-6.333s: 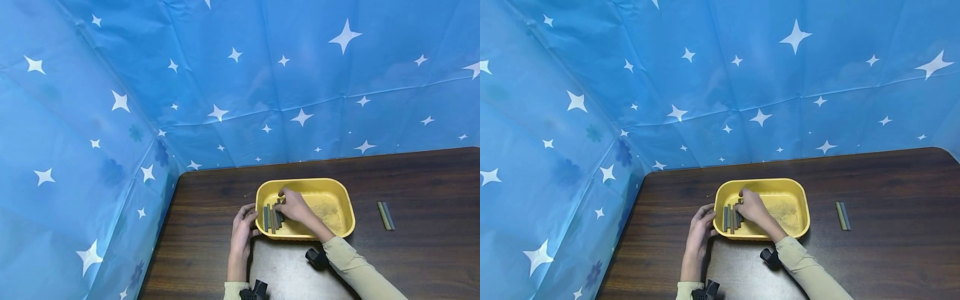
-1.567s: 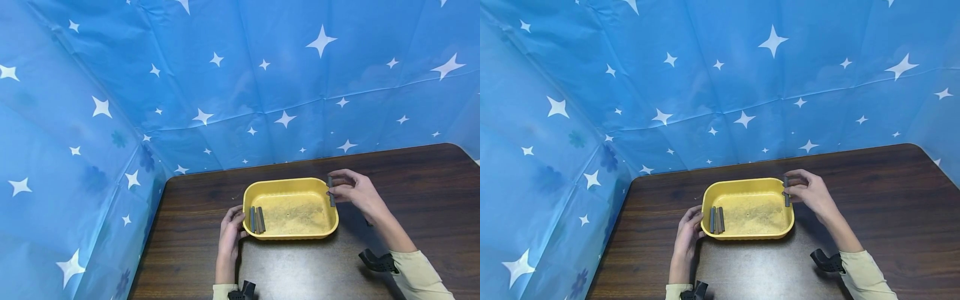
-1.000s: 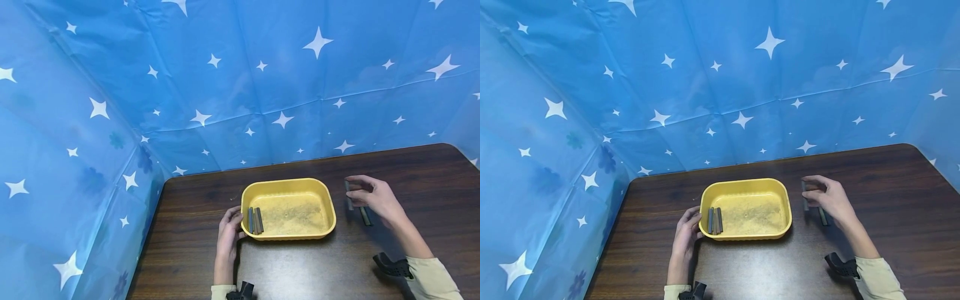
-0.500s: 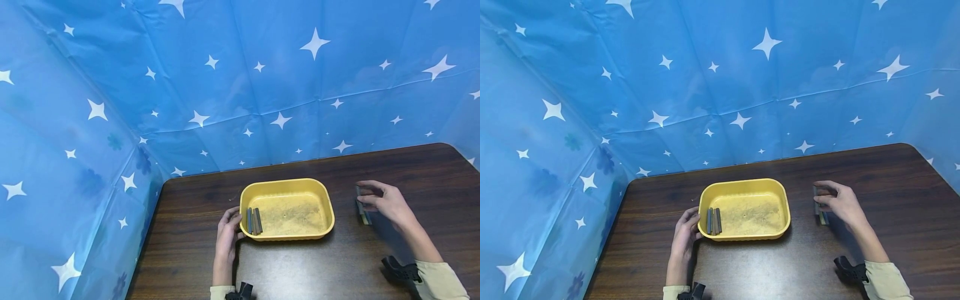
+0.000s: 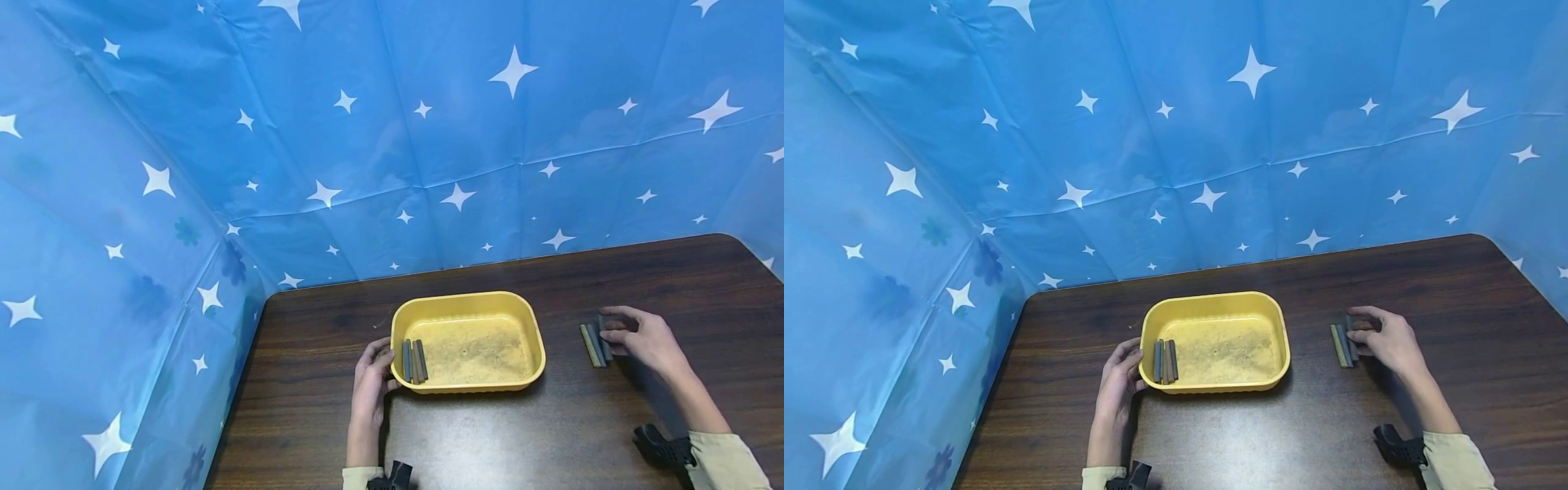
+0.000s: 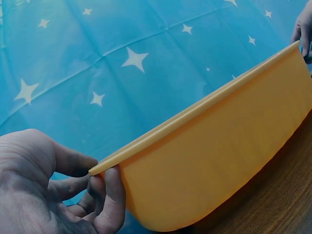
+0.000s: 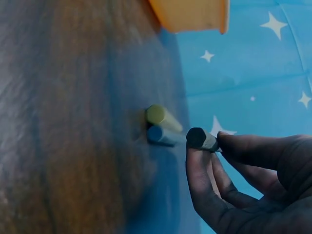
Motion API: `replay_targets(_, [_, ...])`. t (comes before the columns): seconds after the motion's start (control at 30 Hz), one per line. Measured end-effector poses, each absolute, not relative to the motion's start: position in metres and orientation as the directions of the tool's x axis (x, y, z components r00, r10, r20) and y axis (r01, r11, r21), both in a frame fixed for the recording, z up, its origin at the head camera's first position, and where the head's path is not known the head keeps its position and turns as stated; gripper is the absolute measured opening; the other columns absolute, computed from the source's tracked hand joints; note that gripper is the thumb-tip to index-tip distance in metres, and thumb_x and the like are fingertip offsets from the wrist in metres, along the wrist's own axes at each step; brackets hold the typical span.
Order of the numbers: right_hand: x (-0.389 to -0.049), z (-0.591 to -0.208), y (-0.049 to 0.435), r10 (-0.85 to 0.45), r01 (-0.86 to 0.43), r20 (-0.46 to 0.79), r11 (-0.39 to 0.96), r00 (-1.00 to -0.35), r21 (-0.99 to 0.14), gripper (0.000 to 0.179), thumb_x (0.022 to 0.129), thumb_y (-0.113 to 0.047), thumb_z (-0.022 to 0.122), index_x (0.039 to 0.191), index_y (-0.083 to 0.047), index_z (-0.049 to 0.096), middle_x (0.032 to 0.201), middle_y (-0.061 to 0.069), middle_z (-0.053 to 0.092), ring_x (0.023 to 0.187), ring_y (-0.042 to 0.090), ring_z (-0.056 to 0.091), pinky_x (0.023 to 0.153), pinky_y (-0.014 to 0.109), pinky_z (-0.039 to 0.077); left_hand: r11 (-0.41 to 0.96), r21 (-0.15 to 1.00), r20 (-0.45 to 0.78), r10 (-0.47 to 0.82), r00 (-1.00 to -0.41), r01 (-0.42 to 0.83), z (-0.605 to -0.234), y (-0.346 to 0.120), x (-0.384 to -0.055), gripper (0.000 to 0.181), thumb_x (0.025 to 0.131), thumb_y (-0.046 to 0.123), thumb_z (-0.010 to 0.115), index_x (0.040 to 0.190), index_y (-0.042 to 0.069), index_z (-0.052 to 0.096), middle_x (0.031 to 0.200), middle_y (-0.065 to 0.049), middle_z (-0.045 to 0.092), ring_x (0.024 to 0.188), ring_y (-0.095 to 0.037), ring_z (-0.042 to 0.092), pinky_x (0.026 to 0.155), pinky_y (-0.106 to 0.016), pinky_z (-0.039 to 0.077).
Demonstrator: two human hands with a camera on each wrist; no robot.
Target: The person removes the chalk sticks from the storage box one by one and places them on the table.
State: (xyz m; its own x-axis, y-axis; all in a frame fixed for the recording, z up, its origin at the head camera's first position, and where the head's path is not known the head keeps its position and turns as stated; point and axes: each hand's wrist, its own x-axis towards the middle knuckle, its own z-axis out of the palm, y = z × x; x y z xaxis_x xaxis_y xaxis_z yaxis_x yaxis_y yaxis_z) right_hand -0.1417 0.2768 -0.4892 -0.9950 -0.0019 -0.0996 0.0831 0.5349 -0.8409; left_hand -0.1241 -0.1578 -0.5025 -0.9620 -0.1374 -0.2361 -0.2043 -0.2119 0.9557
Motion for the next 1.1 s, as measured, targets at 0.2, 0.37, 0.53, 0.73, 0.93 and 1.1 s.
replay_targets(0.2, [-0.143, -0.496, 0.280, -0.010, 0.095, -0.120, 0.550, -0.993, -0.830, 0.045, 0.099, 0.004, 0.060, 0.140, 0.018, 0.047, 0.109, 0.035, 0.065, 0.086, 0.033, 0.072, 0.068, 0.037, 0.062, -0.217, 0.954, -0.238, -0.139, -0.961, -0.205, -0.503, -0.159, -0.124, 0.039, 0.099, 0.008, 0.057, 0.136, -0.005, 0.053, 0.106, -0.009, 0.067, 0.080, -0.014, 0.064, 0.056, -0.023, 0.052])
replay_targets(0.37, [-0.144, -0.499, 0.281, -0.012, 0.101, -0.131, 0.563, -0.991, -0.820, 0.044, 0.099, 0.006, 0.060, 0.139, 0.019, 0.047, 0.107, 0.035, 0.065, 0.084, 0.031, 0.072, 0.066, 0.037, 0.062, -0.215, 0.955, -0.237, -0.135, -0.962, -0.205, -0.503, -0.160, -0.123, 0.039, 0.100, 0.009, 0.057, 0.137, -0.005, 0.053, 0.108, -0.010, 0.066, 0.080, -0.014, 0.064, 0.057, -0.024, 0.053])
replay_targets(0.53, [-0.145, -0.500, 0.282, -0.007, 0.085, -0.111, 0.593, -0.994, -0.801, 0.039, 0.102, 0.005, 0.055, 0.137, 0.019, 0.048, 0.104, 0.034, 0.067, 0.081, 0.030, 0.073, 0.064, 0.035, 0.062, -0.214, 0.955, -0.237, -0.135, -0.962, -0.206, -0.502, -0.160, -0.123, 0.039, 0.100, 0.009, 0.057, 0.137, -0.005, 0.053, 0.108, -0.010, 0.067, 0.079, -0.014, 0.064, 0.056, -0.023, 0.053])
replay_targets(0.73, [-0.145, -0.496, 0.282, 0.013, 0.074, -0.084, 0.620, -0.996, -0.781, 0.036, 0.107, -0.002, 0.049, 0.136, 0.019, 0.050, 0.100, 0.033, 0.067, 0.076, 0.027, 0.070, 0.061, 0.036, 0.059, -0.216, 0.955, -0.237, -0.142, -0.961, -0.204, -0.503, -0.161, -0.123, 0.039, 0.100, 0.009, 0.057, 0.136, -0.005, 0.054, 0.109, -0.011, 0.067, 0.079, -0.014, 0.065, 0.056, -0.023, 0.053])
replay_targets(0.93, [-0.144, -0.488, 0.274, 0.067, 0.037, 0.010, 0.669, -0.998, -0.742, 0.036, 0.108, -0.011, 0.049, 0.133, 0.015, 0.056, 0.106, 0.034, 0.064, 0.074, 0.025, 0.059, 0.061, 0.037, 0.043, -0.223, 0.954, -0.237, -0.142, -0.961, -0.202, -0.503, -0.160, -0.124, 0.039, 0.100, 0.008, 0.057, 0.136, -0.005, 0.054, 0.110, -0.012, 0.067, 0.080, -0.015, 0.065, 0.056, -0.024, 0.054])
replay_targets(1.1, [-0.141, -0.474, 0.261, 0.065, -0.006, 0.066, 0.660, -0.996, -0.751, 0.037, 0.109, -0.016, 0.050, 0.133, 0.012, 0.058, 0.111, 0.032, 0.065, 0.079, 0.025, 0.061, 0.061, 0.036, 0.046, -0.223, 0.952, -0.242, -0.136, -0.961, -0.208, -0.504, -0.158, -0.125, 0.039, 0.100, 0.008, 0.058, 0.136, -0.006, 0.054, 0.111, -0.013, 0.067, 0.080, -0.015, 0.065, 0.056, -0.024, 0.054])
